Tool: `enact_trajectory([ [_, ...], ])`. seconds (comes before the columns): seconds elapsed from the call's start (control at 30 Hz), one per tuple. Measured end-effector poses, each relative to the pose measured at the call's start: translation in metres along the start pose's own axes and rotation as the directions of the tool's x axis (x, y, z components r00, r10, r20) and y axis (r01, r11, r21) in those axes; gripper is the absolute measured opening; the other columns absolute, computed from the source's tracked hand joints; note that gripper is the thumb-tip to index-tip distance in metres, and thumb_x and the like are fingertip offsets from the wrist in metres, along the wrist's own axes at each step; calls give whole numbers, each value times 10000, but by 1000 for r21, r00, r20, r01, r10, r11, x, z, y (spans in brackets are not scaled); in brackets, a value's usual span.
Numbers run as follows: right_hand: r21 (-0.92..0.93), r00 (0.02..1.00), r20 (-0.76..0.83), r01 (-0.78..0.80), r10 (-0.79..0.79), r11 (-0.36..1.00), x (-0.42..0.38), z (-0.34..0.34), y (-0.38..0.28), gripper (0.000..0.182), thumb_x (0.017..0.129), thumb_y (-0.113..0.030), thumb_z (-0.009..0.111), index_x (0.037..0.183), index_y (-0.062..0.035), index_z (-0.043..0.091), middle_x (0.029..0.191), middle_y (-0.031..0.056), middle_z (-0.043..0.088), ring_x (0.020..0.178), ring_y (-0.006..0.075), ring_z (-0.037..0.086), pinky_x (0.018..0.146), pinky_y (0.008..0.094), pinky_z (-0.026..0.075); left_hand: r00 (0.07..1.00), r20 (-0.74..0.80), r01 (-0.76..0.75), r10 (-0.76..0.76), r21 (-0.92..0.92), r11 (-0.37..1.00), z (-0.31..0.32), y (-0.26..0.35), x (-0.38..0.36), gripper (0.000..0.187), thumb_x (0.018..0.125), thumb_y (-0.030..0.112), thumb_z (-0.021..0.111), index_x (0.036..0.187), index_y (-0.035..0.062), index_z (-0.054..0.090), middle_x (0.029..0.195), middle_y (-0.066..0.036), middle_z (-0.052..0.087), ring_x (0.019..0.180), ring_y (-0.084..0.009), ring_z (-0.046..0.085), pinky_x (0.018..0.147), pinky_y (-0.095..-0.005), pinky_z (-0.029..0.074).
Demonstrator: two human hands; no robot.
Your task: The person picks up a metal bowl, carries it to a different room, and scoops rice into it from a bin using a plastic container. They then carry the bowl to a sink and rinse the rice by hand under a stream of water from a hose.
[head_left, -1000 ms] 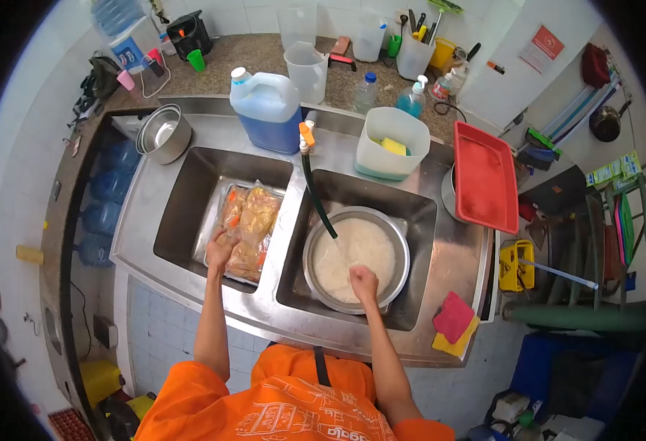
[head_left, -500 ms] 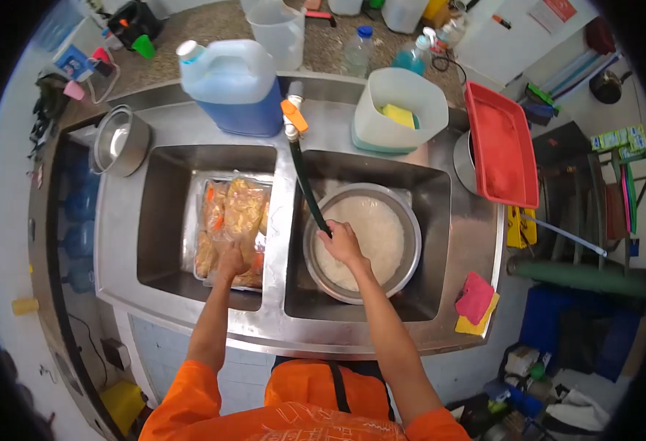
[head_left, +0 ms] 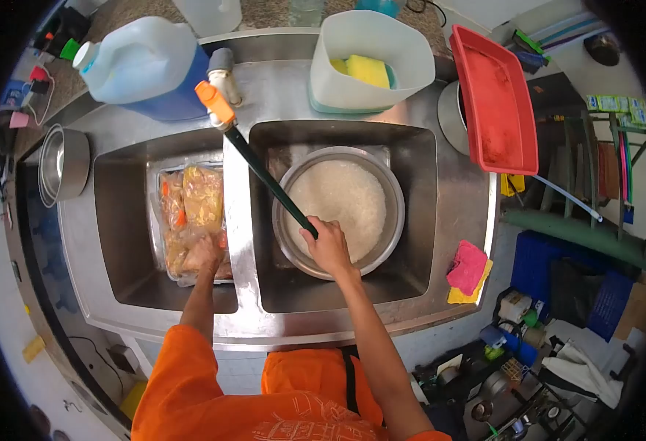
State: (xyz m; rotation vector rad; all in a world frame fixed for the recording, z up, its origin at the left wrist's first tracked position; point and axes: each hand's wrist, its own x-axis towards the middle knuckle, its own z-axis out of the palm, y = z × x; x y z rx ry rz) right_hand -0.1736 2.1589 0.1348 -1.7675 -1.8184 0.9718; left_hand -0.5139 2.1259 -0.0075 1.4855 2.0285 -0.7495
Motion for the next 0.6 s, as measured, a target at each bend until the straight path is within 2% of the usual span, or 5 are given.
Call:
enact_trajectory([
  [0.17,48,998,-55,2,0,999,7,-1,8,215,831,-124,704,1021,-43,642,803,168,675,758,390,608,744,467,475,984,-97,-133,151,172,976,62,-38,58,355,822,331,673,1033,47,690,967,-211,711,912,-347,707,799,-460,561],
  [0.3,-61,995,-62,-76,72,995,19,10,4,230,846,-143,699,1052,-45,669,863,172,687,877,396,597,786,468,490,964,-251,34,-86,-206,978,61,-20,75,343,863,359,643,938,30,703,891,-220,712,858,-374,706,761,-452,562],
  [0.4,-110,998,-58,-27,21,994,24,21,3,209,843,-134,689,1038,-59,686,838,173,690,832,393,622,784,472,506,969,-218,71,-117,-206,976,72,-13,87,317,871,337,636,871,28,704,853,-218,712,837,-379,708,753,-463,560],
  [0.5,-166,952,243,-150,188,975,31,7,-3,210,833,-188,679,1011,-80,709,807,147,694,780,377,633,751,467,505,955,-241,123,-173,-209,970,75,-14,91,311,864,344,648,897,42,716,878,-203,719,851,-386,708,763,-463,560],
  [0.6,-372,964,4,-247,267,895,66,-10,24,337,792,-307,748,1064,-109,724,820,172,712,831,350,698,807,476,534,949,-215,-279,232,-226,933,39,-18,50,354,859,376,656,1108,134,724,921,-168,737,856,-399,712,772,-451,568],
])
